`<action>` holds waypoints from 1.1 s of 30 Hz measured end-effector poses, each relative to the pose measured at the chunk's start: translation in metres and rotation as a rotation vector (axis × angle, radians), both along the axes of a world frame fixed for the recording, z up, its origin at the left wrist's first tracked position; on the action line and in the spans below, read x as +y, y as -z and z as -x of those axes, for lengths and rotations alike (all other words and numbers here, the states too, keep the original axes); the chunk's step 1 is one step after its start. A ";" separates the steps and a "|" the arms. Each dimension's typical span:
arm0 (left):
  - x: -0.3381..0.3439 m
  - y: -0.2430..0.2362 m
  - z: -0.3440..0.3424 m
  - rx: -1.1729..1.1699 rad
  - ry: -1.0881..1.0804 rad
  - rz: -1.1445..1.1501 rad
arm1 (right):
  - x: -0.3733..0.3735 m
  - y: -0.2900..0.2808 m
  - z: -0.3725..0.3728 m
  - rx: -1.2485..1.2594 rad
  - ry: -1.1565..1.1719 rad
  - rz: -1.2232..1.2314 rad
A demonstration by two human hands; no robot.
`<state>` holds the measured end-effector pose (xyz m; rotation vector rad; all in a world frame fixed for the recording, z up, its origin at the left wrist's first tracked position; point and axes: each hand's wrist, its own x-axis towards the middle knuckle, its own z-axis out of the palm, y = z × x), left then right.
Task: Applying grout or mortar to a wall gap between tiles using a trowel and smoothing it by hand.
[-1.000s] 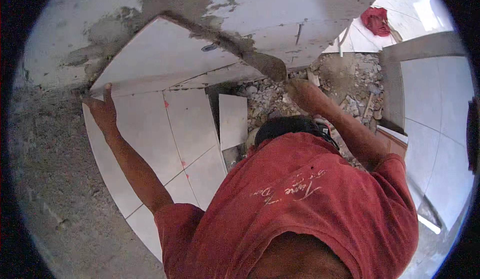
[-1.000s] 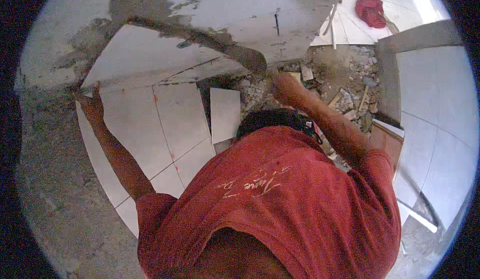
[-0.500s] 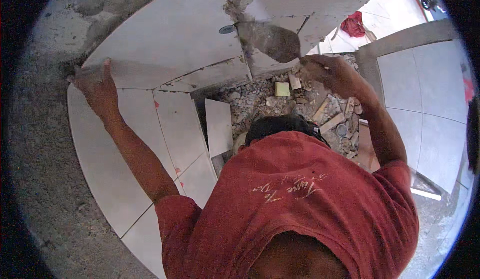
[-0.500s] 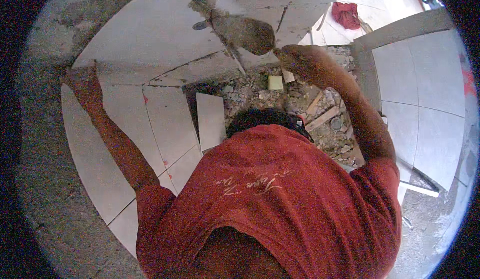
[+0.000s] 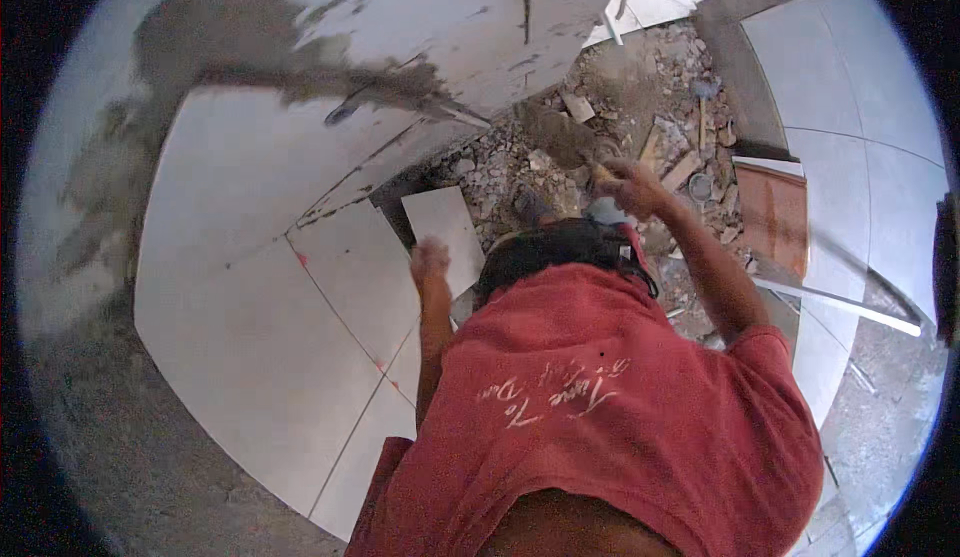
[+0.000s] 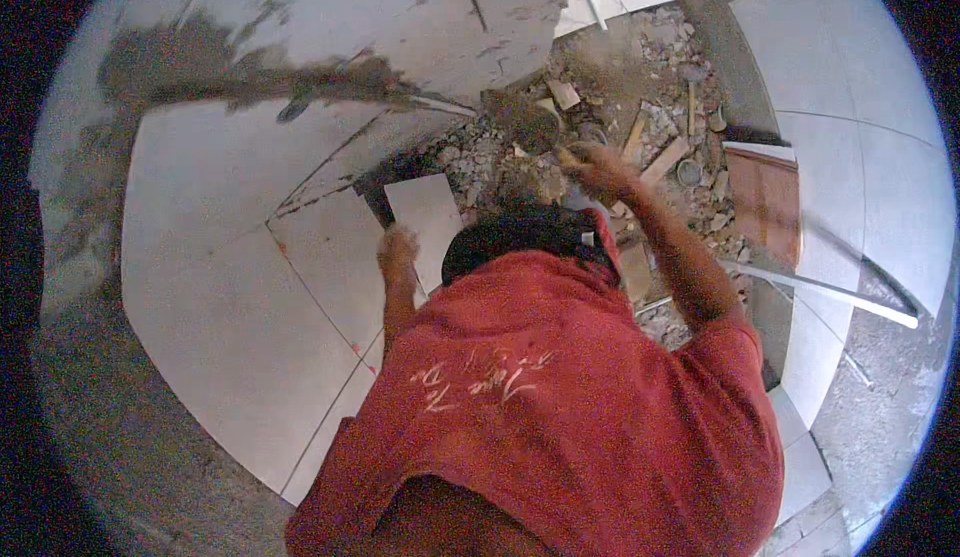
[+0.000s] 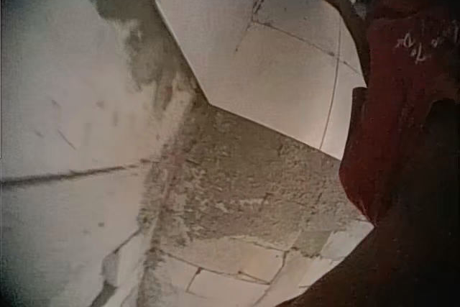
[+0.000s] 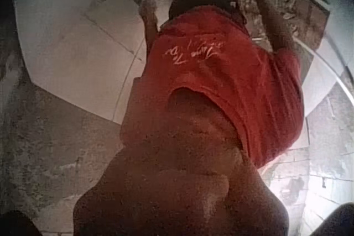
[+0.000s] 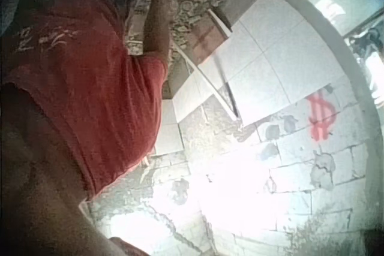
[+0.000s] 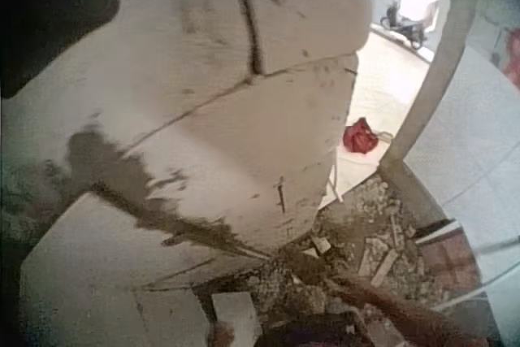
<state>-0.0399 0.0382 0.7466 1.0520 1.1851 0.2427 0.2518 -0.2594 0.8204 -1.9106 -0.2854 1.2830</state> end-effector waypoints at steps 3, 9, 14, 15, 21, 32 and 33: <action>-0.037 -0.023 -0.025 0.181 0.180 -0.006 | -0.003 0.058 -0.004 -0.090 -0.011 0.028; -0.027 -0.026 -0.066 0.353 0.549 -0.367 | -0.023 0.117 -0.011 -0.638 -0.174 -0.018; -0.031 -0.006 -0.126 0.303 0.329 -0.226 | -0.059 0.146 -0.054 -0.348 -0.326 -0.021; -0.037 -0.004 -0.136 0.261 0.267 -0.196 | -0.070 0.148 -0.061 -0.453 -0.342 -0.027; -0.092 -0.001 -0.145 0.258 0.345 -0.225 | -0.156 0.146 -0.122 -0.198 -0.333 0.153; -0.176 0.074 0.056 0.560 0.543 -0.394 | -0.212 0.166 -0.193 0.039 -0.133 0.272; -0.178 0.091 0.088 0.609 0.767 -0.447 | -0.217 0.194 -0.189 -0.023 -0.224 0.266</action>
